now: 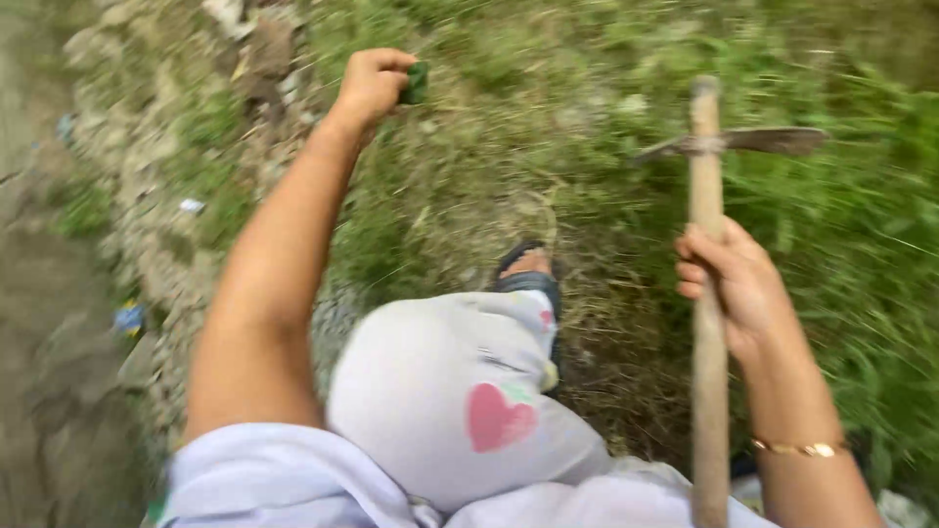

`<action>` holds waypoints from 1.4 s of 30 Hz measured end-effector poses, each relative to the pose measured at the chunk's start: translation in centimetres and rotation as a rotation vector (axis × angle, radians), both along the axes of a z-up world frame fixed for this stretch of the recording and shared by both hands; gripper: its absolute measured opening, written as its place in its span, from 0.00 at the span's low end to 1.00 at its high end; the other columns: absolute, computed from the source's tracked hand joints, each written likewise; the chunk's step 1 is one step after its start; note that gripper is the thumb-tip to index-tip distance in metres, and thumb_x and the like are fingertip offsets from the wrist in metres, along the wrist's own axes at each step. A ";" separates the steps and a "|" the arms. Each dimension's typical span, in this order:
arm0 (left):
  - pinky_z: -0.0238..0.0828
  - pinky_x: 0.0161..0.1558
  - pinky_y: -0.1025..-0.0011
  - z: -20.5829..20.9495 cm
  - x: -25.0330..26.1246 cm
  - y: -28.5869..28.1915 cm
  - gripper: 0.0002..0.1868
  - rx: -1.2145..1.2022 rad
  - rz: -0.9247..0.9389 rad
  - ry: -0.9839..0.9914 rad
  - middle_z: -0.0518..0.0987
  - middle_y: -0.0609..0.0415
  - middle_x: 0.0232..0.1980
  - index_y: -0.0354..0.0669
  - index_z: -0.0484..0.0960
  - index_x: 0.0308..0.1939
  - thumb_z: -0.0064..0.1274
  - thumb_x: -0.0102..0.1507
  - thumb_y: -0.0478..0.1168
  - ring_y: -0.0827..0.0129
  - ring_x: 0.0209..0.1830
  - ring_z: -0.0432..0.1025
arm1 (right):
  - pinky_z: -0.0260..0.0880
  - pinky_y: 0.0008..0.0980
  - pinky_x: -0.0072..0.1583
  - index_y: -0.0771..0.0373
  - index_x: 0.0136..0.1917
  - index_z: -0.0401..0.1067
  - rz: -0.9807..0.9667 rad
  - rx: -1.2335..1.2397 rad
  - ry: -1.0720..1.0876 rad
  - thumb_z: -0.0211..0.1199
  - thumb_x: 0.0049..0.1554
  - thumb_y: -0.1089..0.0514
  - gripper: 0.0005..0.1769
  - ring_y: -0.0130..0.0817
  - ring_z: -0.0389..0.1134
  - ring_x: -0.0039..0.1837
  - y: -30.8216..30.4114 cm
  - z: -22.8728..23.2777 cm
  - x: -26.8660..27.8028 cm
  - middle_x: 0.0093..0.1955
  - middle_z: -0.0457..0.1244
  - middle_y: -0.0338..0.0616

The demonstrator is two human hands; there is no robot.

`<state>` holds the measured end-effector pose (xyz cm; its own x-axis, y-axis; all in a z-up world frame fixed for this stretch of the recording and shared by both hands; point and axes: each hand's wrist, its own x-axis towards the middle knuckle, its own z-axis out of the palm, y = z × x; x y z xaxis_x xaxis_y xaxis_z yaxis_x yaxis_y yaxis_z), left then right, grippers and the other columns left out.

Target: Picking weeds and leaves from the ground using a small pickaxe.

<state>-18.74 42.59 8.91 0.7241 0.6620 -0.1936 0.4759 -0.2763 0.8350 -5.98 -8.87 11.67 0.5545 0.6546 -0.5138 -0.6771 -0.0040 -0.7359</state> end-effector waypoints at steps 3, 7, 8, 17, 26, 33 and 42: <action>0.71 0.26 0.69 -6.2 -8.8 7.1 0.13 -0.083 0.495 -0.057 0.83 0.58 0.35 0.47 0.88 0.43 0.49 0.60 0.33 0.71 0.30 0.75 | 0.59 0.19 0.36 0.59 0.52 0.62 0.029 -0.045 0.017 0.57 0.67 0.58 0.06 0.18 0.56 0.37 2.4 0.0 0.0 0.42 0.58 0.34; 0.64 0.27 0.66 -10.3 -16.0 8.4 0.07 -0.211 0.839 -0.021 0.78 0.59 0.33 0.46 0.85 0.38 0.51 0.61 0.36 0.69 0.31 0.69 | 0.58 0.20 0.36 0.59 0.55 0.62 0.107 -0.097 -0.041 0.56 0.67 0.58 0.06 0.19 0.55 0.37 6.2 0.7 0.2 0.43 0.58 0.36; 0.64 0.27 0.66 -11.3 -16.5 9.1 0.07 -0.209 0.848 -0.019 0.78 0.59 0.33 0.46 0.85 0.38 0.51 0.61 0.36 0.69 0.31 0.69 | 0.58 0.20 0.36 0.59 0.55 0.62 0.115 -0.097 -0.038 0.56 0.67 0.58 0.06 0.19 0.55 0.37 7.0 0.7 0.4 0.43 0.58 0.36; 0.66 0.36 0.70 -13.3 -9.3 9.3 0.09 0.034 0.676 -0.400 0.79 0.58 0.31 0.46 0.84 0.29 0.49 0.61 0.37 0.73 0.32 0.71 | 0.58 0.20 0.35 0.59 0.59 0.65 0.083 -0.175 -0.068 0.56 0.66 0.57 0.09 0.19 0.55 0.36 6.3 1.3 3.4 0.42 0.60 0.37; 0.74 0.47 0.69 6.7 13.8 -24.0 0.10 0.125 -0.902 -0.203 0.84 0.50 0.45 0.36 0.84 0.51 0.55 0.69 0.37 0.69 0.45 0.77 | 0.63 0.22 0.35 0.60 0.58 0.64 -0.210 -0.334 -0.286 0.58 0.66 0.59 0.09 0.19 0.60 0.35 -7.7 1.7 5.9 0.40 0.60 0.33; 0.78 0.43 0.58 1.7 18.9 -44.0 0.14 0.276 -1.708 0.777 0.86 0.49 0.42 0.40 0.86 0.45 0.53 0.61 0.43 0.60 0.37 0.80 | 0.66 0.24 0.33 0.63 0.62 0.65 -0.208 -0.601 -0.256 0.59 0.62 0.59 0.16 0.21 0.61 0.32 -14.8 -3.7 2.5 0.38 0.61 0.34; 0.62 0.63 0.44 -12.6 14.3 -50.1 0.36 0.749 -1.016 0.560 0.60 0.45 0.76 0.49 0.71 0.67 0.62 0.54 0.42 0.44 0.70 0.61 | 0.68 0.33 0.35 0.65 0.75 0.58 -0.224 -0.600 -0.470 0.65 0.56 0.58 0.36 0.31 0.66 0.31 -14.6 -11.4 0.6 0.39 0.67 0.45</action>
